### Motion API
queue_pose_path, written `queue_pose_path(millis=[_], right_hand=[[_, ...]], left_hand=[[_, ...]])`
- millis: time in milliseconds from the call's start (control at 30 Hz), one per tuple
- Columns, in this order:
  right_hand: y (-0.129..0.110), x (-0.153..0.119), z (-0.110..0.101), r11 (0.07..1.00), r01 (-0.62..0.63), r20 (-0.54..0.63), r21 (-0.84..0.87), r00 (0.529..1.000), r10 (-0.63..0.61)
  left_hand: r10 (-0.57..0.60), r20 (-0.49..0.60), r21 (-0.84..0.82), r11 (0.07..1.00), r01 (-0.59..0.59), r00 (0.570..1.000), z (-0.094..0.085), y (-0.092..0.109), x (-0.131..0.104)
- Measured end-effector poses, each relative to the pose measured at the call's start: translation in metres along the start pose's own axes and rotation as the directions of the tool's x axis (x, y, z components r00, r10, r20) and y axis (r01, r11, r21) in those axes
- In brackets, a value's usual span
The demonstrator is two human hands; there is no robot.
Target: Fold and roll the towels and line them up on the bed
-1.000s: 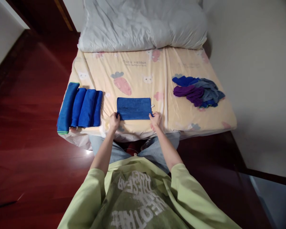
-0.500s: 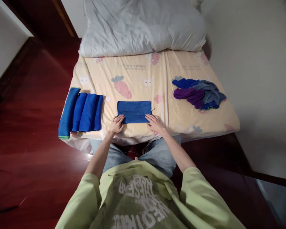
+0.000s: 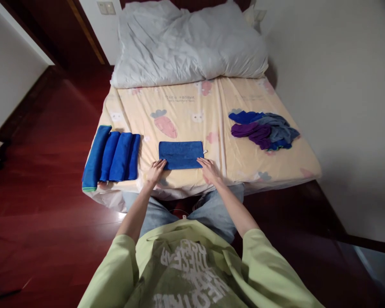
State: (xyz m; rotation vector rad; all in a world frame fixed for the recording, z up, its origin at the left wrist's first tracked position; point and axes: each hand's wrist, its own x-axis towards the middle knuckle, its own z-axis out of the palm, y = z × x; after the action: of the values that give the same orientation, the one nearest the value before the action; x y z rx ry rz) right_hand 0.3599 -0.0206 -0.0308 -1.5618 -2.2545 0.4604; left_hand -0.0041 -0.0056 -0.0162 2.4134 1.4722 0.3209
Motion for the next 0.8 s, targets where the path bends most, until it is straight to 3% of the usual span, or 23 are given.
queue_pose_path(millis=[267, 400, 600, 700, 800], right_hand=[[0.002, -0.006, 0.002, 1.000, 0.009, 0.015, -0.003, 1.000, -0.009], [0.000, -0.017, -0.006, 0.997, 0.008, -0.028, 0.082, 1.000, -0.006], [0.003, -0.015, -0.008, 0.929, -0.122, -0.091, 0.348, 0.982, 0.163], [0.001, -0.011, -0.008, 0.860, -0.235, -0.094, 0.453, 0.947, 0.308], [-0.003, -0.008, -0.010, 0.803, -0.305, -0.080, 0.512, 0.914, 0.398]], left_hand=[[0.001, 0.044, 0.033, 0.999, -0.002, 0.999, -0.008, 0.006, -0.001], [-0.008, 0.020, -0.084, 0.996, 0.010, 1.000, -0.008, -0.005, -0.011], [-0.230, -0.067, -0.361, 0.913, 0.192, 0.971, 0.001, -0.016, -0.015], [-0.379, -0.032, -0.411, 0.849, 0.333, 0.925, 0.001, -0.013, -0.013], [-0.424, -0.020, -0.395, 0.836, 0.382, 0.906, -0.002, -0.010, -0.011]])
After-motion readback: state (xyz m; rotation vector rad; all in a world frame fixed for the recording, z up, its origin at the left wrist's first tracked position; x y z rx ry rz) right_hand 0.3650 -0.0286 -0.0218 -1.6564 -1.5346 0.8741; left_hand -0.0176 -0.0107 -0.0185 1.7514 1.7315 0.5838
